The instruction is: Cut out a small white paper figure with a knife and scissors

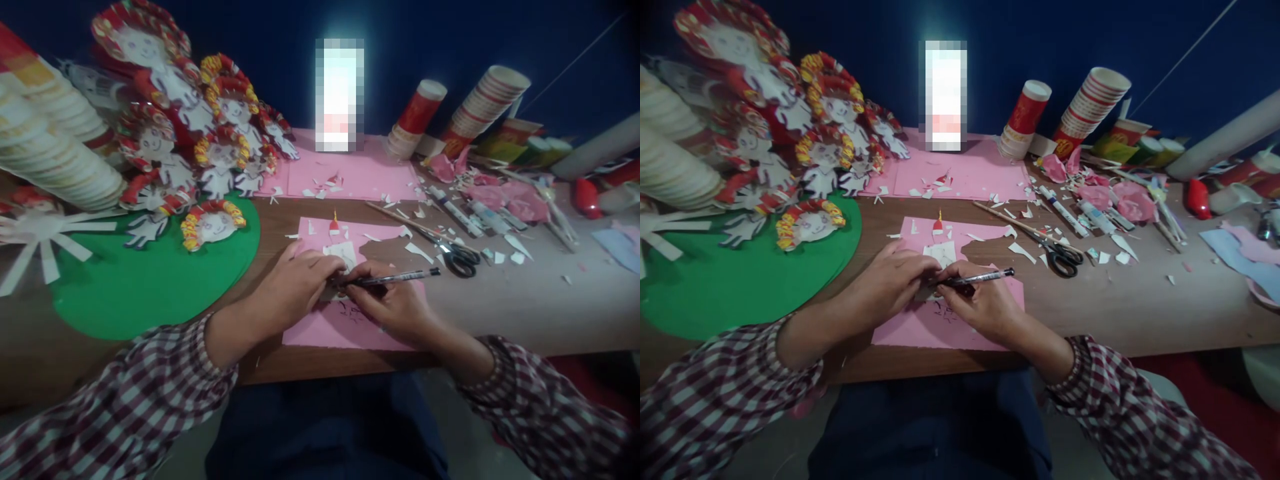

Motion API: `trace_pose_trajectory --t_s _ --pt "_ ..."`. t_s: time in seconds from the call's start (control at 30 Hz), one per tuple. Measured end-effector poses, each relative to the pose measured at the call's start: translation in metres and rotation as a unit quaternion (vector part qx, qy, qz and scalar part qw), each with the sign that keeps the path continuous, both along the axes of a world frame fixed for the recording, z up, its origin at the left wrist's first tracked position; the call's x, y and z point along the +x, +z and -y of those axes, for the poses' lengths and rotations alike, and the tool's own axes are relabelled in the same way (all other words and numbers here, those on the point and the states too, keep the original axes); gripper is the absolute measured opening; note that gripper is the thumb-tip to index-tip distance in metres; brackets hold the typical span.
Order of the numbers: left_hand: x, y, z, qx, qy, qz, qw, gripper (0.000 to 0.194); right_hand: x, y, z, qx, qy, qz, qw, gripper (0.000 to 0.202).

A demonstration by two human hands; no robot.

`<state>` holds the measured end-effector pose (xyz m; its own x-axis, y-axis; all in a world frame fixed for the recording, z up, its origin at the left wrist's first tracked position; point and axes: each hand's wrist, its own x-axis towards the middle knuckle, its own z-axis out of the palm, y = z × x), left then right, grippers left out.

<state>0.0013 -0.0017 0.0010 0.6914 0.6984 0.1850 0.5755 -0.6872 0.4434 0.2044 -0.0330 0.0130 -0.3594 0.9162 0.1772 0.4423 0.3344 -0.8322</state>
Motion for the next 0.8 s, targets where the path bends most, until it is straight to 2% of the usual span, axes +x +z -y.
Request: trace_pose_trajectory --t_s 0.8 --pt "0.0009 0.0001 -0.0004 0.004 0.002 0.001 1.000 0.029 0.0007 -0.0024 0.0005 -0.022 0.008 -0.007 1.000 0.010"
